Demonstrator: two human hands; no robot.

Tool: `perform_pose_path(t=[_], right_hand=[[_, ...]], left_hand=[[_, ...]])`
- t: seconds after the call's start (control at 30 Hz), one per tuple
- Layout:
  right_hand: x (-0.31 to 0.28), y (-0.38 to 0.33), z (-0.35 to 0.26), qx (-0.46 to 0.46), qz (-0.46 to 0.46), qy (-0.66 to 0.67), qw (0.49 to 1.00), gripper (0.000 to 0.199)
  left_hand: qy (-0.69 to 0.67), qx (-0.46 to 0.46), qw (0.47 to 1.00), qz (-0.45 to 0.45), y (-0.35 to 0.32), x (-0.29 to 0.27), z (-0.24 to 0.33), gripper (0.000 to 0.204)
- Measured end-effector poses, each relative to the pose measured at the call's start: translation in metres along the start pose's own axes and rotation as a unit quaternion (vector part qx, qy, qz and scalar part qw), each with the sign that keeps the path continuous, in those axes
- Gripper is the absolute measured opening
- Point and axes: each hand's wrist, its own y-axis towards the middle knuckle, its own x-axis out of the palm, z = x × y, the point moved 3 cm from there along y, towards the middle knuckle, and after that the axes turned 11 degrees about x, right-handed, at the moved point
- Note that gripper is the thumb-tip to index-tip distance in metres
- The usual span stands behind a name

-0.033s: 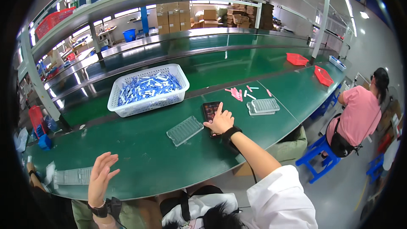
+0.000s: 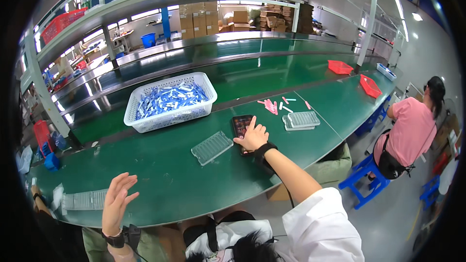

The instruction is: Assembling and organizing small plastic components into clear trays on an industrial assembly line.

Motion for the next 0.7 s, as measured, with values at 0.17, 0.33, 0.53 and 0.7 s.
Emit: perform_pose_path(t=[0.17, 0.33, 0.53, 0.7], right_hand=[[-0.004, 0.001, -0.01, 0.03, -0.006, 0.023, 0.999, 0.115], [-0.013, 0.006, -0.011, 0.057, -0.034, 0.026, 0.997, 0.117], [-0.011, -0.015, 0.0, -0.011, -0.06, -0.017, 0.998, 0.124], [-0.028, 0.002, 0.021, -0.011, -0.049, -0.032, 0.998, 0.119]], left_hand=[[-0.018, 0.018, 1.0, 0.001, -0.017, 0.007, 0.001, 0.042], [-0.026, 0.024, 0.999, 0.007, -0.038, 0.003, 0.001, 0.04], [0.02, 0.019, 0.997, 0.065, -0.062, -0.026, 0.003, 0.039], [0.042, -0.014, 0.992, 0.121, -0.066, -0.073, -0.009, 0.043]])
